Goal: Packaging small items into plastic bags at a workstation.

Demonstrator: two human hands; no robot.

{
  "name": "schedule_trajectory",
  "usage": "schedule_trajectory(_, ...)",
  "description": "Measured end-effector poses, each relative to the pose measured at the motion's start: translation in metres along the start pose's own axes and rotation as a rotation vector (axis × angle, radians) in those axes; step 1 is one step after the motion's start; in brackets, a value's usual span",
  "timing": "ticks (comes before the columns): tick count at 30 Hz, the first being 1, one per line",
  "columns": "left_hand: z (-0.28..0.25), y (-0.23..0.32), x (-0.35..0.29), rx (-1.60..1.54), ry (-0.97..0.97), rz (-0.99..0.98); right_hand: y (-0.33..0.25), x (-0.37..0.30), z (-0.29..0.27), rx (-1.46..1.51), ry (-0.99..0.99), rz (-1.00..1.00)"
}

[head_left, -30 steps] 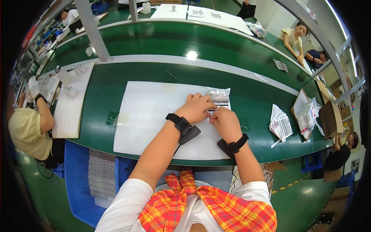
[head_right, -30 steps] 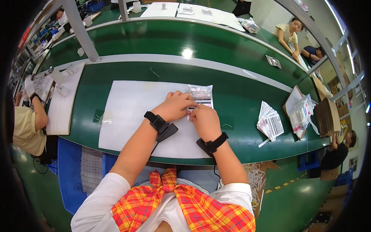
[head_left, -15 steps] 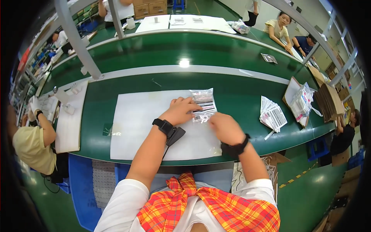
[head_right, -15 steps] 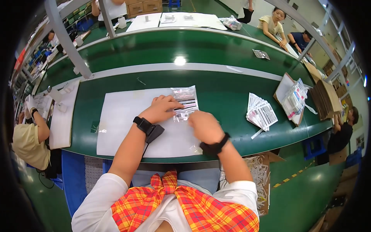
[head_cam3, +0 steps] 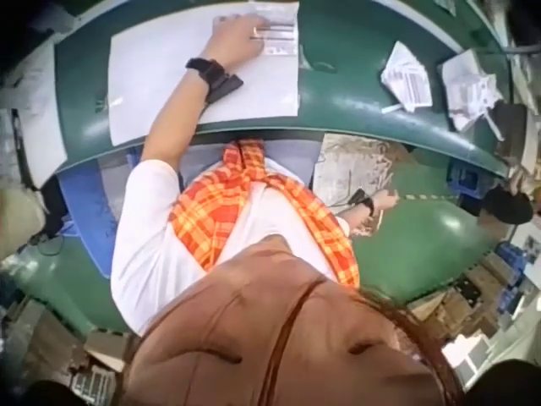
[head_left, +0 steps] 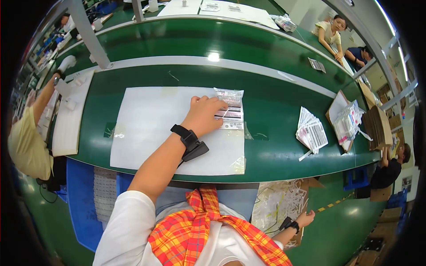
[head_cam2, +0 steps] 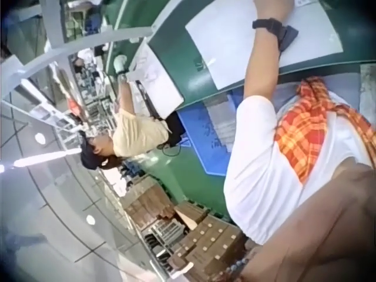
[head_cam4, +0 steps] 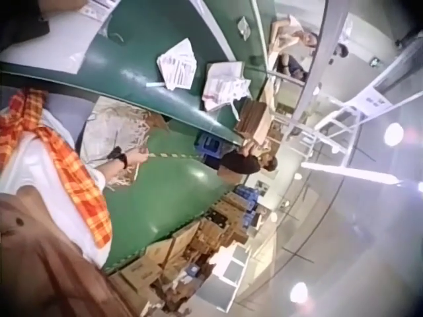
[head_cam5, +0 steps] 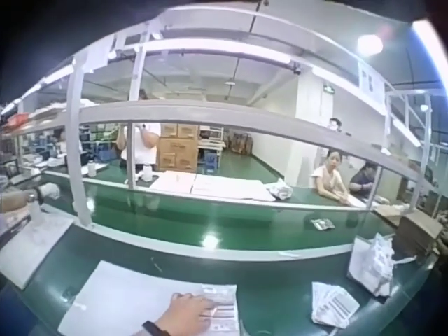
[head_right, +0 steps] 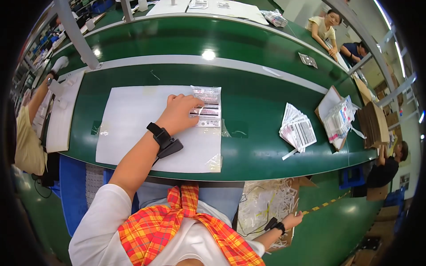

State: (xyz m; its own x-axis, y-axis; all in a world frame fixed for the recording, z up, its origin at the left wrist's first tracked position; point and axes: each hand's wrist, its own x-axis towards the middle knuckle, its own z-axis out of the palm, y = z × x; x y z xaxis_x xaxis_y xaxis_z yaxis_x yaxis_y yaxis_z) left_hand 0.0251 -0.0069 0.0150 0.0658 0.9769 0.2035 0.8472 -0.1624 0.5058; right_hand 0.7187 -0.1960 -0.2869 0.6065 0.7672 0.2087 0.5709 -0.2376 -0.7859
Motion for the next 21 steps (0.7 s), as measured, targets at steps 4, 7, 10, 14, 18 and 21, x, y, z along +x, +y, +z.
schedule_trajectory(4,-0.009,-0.003,-0.009,0.067,0.032,0.005,-0.298,0.007,0.034,0.045,0.263,-0.276)
schedule_trajectory(7,-0.005,-0.005,-0.011,0.128,0.067,0.059,-0.476,-0.010,0.063,0.313,-0.103,-0.425)
schedule_trajectory(10,-0.010,-0.008,-0.017,0.179,0.118,0.051,-0.574,-0.037,0.138,0.342,-0.794,-0.712)
schedule_trajectory(14,-0.005,-0.001,-0.010,0.160,0.178,-0.007,-0.599,-0.053,0.230,-0.214,-0.751,-0.910)
schedule_trajectory(18,-0.001,-0.013,0.000,0.108,0.176,-0.093,-0.606,-0.035,0.264,-0.253,-0.822,-0.829)
schedule_trajectory(21,-0.001,-0.028,0.002,0.107,0.150,-0.158,-0.609,-0.010,0.268,-0.242,-1.220,-0.793)
